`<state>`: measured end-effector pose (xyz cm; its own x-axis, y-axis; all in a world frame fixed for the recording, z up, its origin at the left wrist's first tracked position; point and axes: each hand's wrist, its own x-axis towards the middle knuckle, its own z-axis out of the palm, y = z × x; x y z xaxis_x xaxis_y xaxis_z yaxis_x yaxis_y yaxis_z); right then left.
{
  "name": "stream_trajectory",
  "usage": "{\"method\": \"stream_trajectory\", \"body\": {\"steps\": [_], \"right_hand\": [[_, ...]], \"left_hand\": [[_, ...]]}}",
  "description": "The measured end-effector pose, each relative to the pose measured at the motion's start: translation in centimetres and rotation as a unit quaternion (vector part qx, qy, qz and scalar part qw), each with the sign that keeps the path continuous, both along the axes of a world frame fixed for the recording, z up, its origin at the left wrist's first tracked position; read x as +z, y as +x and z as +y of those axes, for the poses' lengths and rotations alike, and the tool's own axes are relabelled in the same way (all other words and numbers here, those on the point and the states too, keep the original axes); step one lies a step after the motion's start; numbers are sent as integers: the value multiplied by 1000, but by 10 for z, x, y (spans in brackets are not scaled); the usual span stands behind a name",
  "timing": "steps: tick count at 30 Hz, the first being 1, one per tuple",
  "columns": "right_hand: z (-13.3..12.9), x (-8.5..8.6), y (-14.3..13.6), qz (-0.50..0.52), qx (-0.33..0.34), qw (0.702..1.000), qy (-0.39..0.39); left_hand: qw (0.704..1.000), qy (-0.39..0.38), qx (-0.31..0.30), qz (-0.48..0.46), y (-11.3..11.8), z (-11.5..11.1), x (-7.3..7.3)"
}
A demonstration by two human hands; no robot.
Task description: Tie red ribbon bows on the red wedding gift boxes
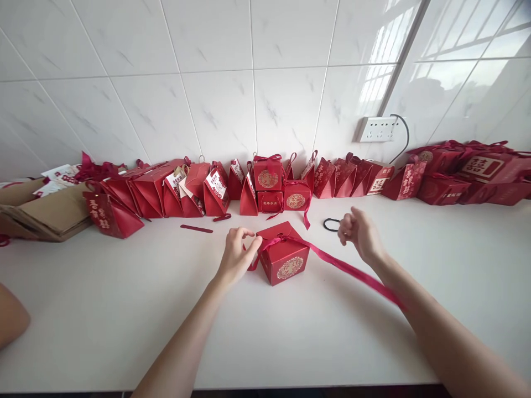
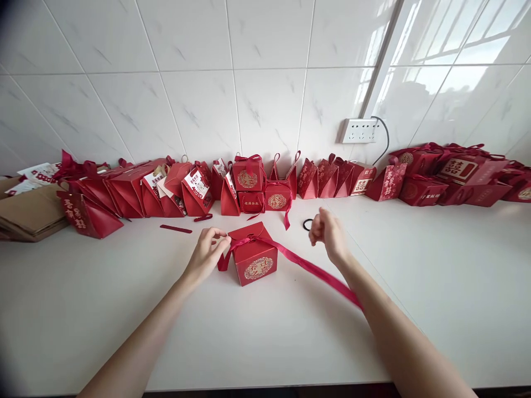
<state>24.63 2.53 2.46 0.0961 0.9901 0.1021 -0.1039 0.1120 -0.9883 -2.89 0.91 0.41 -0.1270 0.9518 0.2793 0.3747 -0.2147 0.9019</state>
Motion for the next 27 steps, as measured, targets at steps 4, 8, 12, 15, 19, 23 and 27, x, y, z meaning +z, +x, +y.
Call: {"method": "stream_trajectory", "body": {"steps": [4, 8, 12, 15, 19, 23, 27], "right_hand": [[-11, -4, -18, -185, 184, 962, -79], [-20, -4, -27, -247, 339, 900, -119], [-21, -4, -25, -196, 372, 901, -109], [-19, -6, -23, -138, 353, 920, -98], [-16, -8, -22, -91, 282, 950, -98], [-16, -8, -24, -86, 266, 955, -94], [-18, -7, -27, -84, 258, 958, -93]], "left_hand": [[991, -72, -109, 33, -4, -2, 6], [951, -183, -245, -33, -7, -5, 15], [934, -199, -285, -82, -6, -7, 19], [939, -178, -274, -105, -5, -7, 19], [938, -167, -254, -165, -6, -5, 17], [918, -254, -247, -181, -8, -2, 13], [897, -315, -264, -163, -9, -2, 13]]}}
